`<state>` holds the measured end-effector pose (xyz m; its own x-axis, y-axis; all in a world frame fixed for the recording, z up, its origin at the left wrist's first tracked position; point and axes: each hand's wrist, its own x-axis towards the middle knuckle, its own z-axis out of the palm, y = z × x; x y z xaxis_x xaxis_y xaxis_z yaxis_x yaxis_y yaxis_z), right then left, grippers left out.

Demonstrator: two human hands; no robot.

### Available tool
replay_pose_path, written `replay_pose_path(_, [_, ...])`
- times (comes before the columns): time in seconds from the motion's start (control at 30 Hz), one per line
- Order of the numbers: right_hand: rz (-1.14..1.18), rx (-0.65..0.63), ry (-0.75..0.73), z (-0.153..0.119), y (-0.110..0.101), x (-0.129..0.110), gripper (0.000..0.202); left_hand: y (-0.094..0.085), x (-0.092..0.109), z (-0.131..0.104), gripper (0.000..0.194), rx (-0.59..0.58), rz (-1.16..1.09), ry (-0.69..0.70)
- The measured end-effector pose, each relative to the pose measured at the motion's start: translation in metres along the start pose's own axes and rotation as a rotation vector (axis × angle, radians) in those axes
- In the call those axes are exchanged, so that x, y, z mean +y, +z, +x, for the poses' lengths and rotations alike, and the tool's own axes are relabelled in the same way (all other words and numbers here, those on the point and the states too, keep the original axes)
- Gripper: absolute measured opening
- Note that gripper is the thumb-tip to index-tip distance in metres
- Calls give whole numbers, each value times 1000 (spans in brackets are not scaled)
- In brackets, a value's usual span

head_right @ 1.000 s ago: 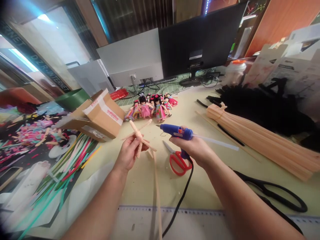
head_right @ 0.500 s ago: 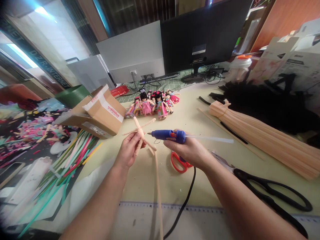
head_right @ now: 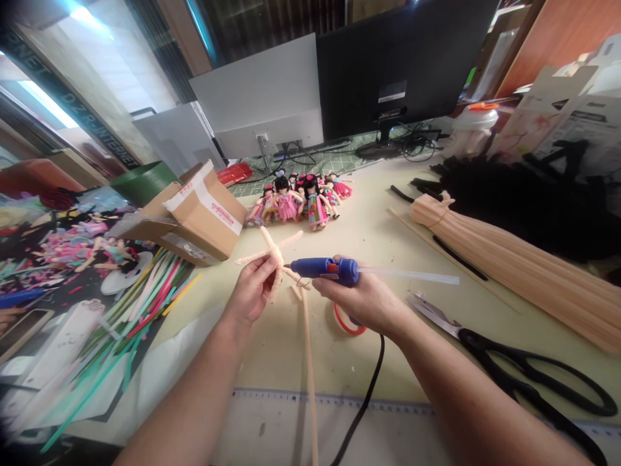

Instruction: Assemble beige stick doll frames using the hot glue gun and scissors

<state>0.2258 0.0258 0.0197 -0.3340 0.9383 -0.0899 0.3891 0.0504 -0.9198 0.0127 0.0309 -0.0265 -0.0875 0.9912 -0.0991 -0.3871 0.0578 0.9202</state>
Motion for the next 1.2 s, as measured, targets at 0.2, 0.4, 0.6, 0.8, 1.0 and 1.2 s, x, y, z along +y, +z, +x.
replay_pose_path(0.2, [-27,-40,6,0,-1,0,31,0,-1,0,24,-5,7,-8])
replay_pose_path(0.4, [-47,-36,3,0,-2,1,32,5,0,0,29,46,-10,-21])
replay_pose_path(0.6, [-23,-65,-2,-1,0,-1,36,7,2,-1,31,35,-12,-26])
replay_pose_path(0.8, [-13,-70,1,-1,0,-2,34,6,1,-2,27,12,11,-18])
replay_pose_path(1.0, [44,-50,-5,0,-1,-2,36,0,0,1,25,-19,-73,-57])
replay_pose_path(1.2, [80,-30,30,2,-1,0,37,-5,2,2,29,16,-101,-116])
